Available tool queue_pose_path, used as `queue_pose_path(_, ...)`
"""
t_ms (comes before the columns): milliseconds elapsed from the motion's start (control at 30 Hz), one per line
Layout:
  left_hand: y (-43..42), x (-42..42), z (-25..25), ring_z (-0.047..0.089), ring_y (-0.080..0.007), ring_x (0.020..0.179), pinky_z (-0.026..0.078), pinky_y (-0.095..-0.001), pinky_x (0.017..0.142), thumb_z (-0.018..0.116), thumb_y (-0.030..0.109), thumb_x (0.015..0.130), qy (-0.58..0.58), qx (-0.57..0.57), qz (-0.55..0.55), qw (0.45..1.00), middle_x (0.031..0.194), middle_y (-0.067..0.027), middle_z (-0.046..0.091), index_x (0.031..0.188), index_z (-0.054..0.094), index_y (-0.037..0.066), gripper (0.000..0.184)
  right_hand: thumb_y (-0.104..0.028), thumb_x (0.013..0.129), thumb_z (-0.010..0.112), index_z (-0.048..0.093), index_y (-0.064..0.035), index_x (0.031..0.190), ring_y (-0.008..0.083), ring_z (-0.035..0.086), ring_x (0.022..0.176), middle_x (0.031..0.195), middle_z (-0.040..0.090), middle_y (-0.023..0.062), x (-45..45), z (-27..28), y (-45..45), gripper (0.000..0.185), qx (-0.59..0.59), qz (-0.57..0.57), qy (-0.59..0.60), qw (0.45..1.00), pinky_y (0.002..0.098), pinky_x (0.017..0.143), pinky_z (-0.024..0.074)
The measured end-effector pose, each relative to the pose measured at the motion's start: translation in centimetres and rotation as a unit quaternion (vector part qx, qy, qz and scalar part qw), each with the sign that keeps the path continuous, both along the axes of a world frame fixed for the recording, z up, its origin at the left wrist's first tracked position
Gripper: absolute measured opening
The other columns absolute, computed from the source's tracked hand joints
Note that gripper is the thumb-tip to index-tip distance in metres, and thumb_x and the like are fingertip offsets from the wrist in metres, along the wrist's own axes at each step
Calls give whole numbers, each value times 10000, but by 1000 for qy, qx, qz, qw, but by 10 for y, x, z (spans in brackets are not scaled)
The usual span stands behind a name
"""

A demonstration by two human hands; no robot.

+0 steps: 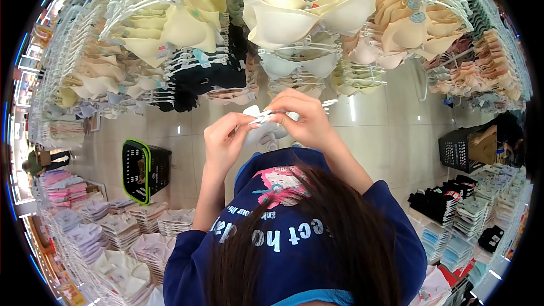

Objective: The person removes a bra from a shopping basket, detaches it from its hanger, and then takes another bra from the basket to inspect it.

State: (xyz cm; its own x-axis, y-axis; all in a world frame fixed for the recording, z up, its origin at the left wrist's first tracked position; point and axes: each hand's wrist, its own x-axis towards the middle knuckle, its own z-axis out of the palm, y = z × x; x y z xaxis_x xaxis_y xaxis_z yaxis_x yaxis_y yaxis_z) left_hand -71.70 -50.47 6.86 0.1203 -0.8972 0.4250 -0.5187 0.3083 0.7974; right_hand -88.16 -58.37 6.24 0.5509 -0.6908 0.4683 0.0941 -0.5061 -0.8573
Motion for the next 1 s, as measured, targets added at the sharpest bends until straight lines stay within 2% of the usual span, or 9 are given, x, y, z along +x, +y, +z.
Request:
queue_pose_path(33, -3, 1, -2, 529, -89, 593, 387, -185, 482, 610, -82, 684, 2, -24, -14, 1000, 687, -70, 592, 722, 577, -28, 74, 43, 681, 625, 596, 24, 808, 196, 550, 710, 772, 597, 84, 1, 0, 0, 132, 0, 0, 3, 1000, 270, 623, 437)
queue_pose_path(133, -4, 0, 4, 539, -126, 597, 415, -218, 505, 633, -76, 646, 7, 12, 4, 1000, 684, -62, 570, 733, 611, 2, 118, 35, 682, 625, 594, 19, 810, 195, 547, 714, 785, 594, 87, 4, -4, -4, 133, 13, 12, 9, 1000, 271, 628, 435)
queue_pose_path(333, -8, 1, 1, 521, -119, 571, 407, -222, 492, 645, -72, 647, -22, -18, 35, 999, 673, -52, 552, 755, 616, -1, 132, 13, 687, 623, 589, 10, 830, 204, 545, 761, 831, 584, 89, 10, -13, -8, 147, -7, 2, -9, 1000, 287, 662, 437)
queue_pose_path(533, -14, -3, 7, 508, -120, 550, 399, -230, 483, 672, -31, 648, -10, 38, 38, 999, 657, -53, 535, 818, 634, 8, 179, -13, 677, 636, 596, 3, 854, 233, 544, 793, 834, 582, 80, 9, -15, -17, 182, -87, -21, -18, 996, 311, 700, 432)
queue_pose_path(633, -16, -1, 9, 502, -126, 547, 399, -232, 485, 668, -28, 653, -78, 58, 37, 995, 652, -62, 528, 846, 637, 11, 199, -41, 669, 651, 586, -24, 825, 252, 539, 783, 840, 579, 77, 10, -15, -18, 170, -88, -34, -15, 995, 326, 685, 441)
queue_pose_path(833, -19, -1, 8, 502, -133, 554, 397, -234, 488, 623, -60, 678, -81, 18, 40, 996, 655, -67, 529, 835, 634, 6, 171, -50, 665, 662, 609, -39, 895, 246, 554, 815, 862, 587, 80, 9, -10, -14, 236, -57, -42, -22, 997, 328, 699, 453)
queue_pose_path(933, -20, 0, 14, 506, -136, 559, 398, -232, 489, 615, -68, 675, -85, -10, 67, 994, 661, -71, 535, 828, 631, -2, 167, -58, 664, 668, 610, -35, 933, 248, 562, 825, 877, 588, 92, -5, -2, -15, 276, -116, -129, -57, 983, 318, 707, 456)
queue_pose_path(967, -20, 4, 17, 512, -138, 565, 399, -232, 487, 627, -67, 660, -97, -26, 78, 992, 665, -76, 541, 822, 629, -10, 172, -62, 712, 646, 593, -16, 940, 223, 564, 804, 889, 586, 98, -17, -1, -16, 239, -125, -176, -73, 974, 296, 702, 451)
queue_pose_path(1000, -20, 5, 21, 500, -135, 562, 391, -226, 491, 632, -74, 648, -96, -29, 97, 990, 657, -71, 536, 816, 631, -8, 180, -89, 785, 576, 562, -13, 982, 176, 538, 781, 889, 566, 78, -26, -11, -17, 212, -79, -229, -109, 964, 262, 695, 436)
